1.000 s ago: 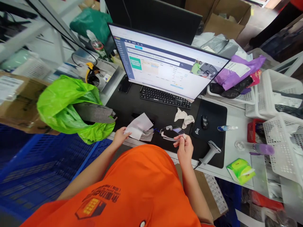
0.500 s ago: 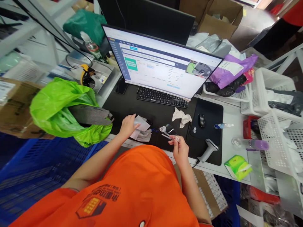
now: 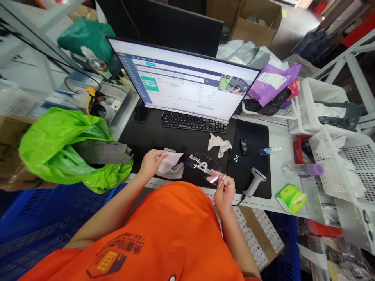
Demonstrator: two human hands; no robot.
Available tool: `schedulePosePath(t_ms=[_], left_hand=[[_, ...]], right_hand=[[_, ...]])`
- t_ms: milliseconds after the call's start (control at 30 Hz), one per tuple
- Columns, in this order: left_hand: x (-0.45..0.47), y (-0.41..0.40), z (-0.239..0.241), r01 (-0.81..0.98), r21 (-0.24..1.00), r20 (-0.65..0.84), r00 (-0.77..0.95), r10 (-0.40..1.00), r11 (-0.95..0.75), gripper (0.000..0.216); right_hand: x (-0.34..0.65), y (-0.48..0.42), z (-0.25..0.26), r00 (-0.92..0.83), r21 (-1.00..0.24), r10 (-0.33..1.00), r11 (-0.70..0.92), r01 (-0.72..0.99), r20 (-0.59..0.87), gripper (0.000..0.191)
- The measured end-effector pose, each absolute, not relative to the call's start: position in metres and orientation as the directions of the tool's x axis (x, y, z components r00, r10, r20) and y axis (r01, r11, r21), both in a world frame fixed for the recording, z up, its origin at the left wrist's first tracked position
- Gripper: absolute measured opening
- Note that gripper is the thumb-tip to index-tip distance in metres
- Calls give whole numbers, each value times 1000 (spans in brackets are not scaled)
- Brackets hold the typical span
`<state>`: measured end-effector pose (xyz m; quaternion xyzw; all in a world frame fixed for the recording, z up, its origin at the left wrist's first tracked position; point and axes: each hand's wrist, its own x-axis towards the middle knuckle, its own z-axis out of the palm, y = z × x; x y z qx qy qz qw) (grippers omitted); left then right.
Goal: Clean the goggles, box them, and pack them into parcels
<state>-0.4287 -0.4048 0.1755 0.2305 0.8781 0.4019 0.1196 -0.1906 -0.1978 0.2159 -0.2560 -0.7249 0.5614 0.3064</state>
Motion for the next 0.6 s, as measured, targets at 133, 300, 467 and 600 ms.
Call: schedulePosePath(t_ms=[133, 300, 467, 600], left_hand=[[-413, -401, 197, 383, 754, 86, -863, 498, 534, 19], [-396, -393, 219, 325, 805, 64, -879, 472, 497, 9], [-387, -386, 221, 223, 902, 33, -890, 455, 370, 25], [-383, -381, 216, 251, 907, 51, -863, 503, 338, 30]], right_hand=[[-198, -198, 218, -662, -958, 725, 286, 37, 191, 20], [-205, -199, 225, -696, -962, 694, 271, 16, 184, 25], [-205, -204, 232, -708, -965, 672, 258, -51, 218, 21], [-205, -208, 235, -673, -986, 721, 143, -87, 164, 15]])
